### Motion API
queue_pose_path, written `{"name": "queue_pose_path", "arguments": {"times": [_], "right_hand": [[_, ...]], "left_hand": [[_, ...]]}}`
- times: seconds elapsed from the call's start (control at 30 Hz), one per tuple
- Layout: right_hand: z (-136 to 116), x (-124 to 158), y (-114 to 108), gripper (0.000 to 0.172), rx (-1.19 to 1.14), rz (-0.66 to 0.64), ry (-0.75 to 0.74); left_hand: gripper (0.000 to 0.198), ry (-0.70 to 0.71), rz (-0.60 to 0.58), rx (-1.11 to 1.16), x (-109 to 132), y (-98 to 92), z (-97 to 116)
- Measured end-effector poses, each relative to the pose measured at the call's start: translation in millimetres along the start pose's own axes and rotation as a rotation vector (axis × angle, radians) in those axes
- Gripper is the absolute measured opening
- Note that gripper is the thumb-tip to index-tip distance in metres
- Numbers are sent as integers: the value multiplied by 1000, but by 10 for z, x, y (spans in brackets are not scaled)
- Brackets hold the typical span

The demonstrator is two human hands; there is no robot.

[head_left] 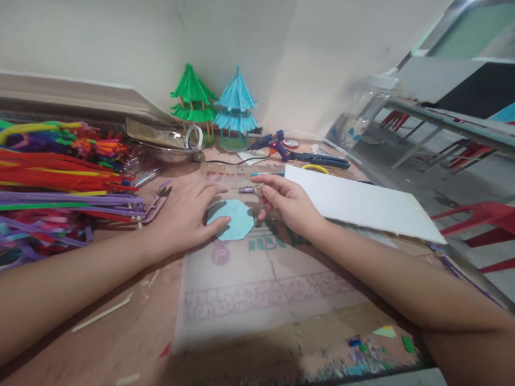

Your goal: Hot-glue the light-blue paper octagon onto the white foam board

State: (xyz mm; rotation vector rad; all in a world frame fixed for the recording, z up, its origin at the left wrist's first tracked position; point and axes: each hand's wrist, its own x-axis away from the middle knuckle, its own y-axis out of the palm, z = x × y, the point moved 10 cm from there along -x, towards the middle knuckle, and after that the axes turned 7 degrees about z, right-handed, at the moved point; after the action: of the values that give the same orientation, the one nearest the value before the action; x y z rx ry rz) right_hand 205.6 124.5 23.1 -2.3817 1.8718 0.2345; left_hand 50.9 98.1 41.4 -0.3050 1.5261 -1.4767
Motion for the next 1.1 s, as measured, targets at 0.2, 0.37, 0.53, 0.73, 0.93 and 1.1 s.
{"name": "queue_pose_path", "arguments": {"times": [0.2,0.37,0.53,0.73,0.93,1.1], "right_hand": [[215,127,324,44,-222,-237,248],[172,116,309,44,-218,-201,139],[90,93,232,44,-70,-130,18],[1,65,103,37,-16,5,-91],[-39,32,2,31,45,48,-131],[-177,130,216,34,91,-140,-161]], "left_hand": [[74,-59,-134,-35,1,201,-118],[71,-33,-130,-33,-1,183,-103],[66,6,-105,-24,-5,162,-74],[47,-29,-123,145,16,123,2],[32,-97,104,263,9,-147,-14],[39,-305,221,419,-27,-285,-225]]}}
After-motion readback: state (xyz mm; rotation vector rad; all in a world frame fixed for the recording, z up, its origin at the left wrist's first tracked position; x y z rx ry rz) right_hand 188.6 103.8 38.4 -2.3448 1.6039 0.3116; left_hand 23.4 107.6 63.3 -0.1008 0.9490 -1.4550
